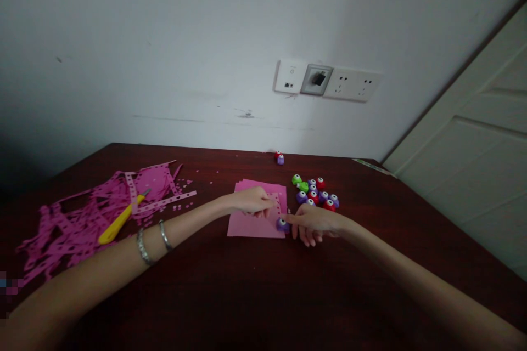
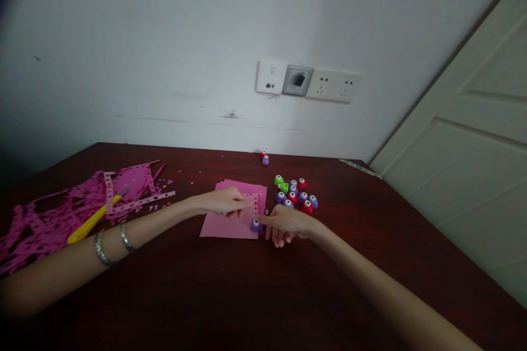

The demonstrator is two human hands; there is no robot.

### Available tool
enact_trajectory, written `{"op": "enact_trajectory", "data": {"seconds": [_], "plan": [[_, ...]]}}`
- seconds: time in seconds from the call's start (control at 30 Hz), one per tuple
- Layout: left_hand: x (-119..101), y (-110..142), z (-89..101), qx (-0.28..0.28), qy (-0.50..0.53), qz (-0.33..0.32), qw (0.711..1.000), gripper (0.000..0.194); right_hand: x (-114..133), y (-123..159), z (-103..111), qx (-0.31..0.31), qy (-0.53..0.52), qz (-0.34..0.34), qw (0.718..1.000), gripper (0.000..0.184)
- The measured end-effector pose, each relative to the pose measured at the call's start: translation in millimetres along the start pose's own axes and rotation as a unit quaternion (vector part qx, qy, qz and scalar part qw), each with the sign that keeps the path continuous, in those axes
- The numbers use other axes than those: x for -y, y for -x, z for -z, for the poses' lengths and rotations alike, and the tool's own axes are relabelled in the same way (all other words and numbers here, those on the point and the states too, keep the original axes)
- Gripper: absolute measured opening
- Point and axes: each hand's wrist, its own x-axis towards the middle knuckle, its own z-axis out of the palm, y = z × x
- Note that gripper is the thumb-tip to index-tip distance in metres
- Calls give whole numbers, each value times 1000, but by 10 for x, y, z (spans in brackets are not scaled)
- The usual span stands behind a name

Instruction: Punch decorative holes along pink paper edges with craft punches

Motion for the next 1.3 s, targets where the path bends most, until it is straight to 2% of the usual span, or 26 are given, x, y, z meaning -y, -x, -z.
{"op": "enact_trajectory", "data": {"seconds": [0.17,0.43,0.6,0.67,0.83,0.93,1.07,1.2,1.3], "plan": [[-58,-47,-2,62,27,23,997,48,8,-56,11,-1,28,-22,999,60],[-112,-166,-57,177,93,76,977,50,34,-74,10,61,3,-31,998,48],[-97,-281,-31,203,97,125,966,43,70,-89,0,82,-5,-43,996,51],[-76,-321,-27,211,101,125,964,42,84,-93,-9,79,-6,-44,996,53],[-28,-362,-53,227,117,73,964,42,169,-36,-51,60,-3,-34,998,55],[-40,-336,-73,217,117,74,966,43,221,7,-74,48,11,-38,998,57],[-85,-266,-83,173,93,77,977,42,218,15,-80,34,32,-38,998,59],[-115,-181,-59,96,16,7,995,37,153,6,-110,-22,61,-45,997,58],[-126,-85,-14,-9,-65,-76,995,30,88,23,-159,-82,54,-9,995,55]]}}
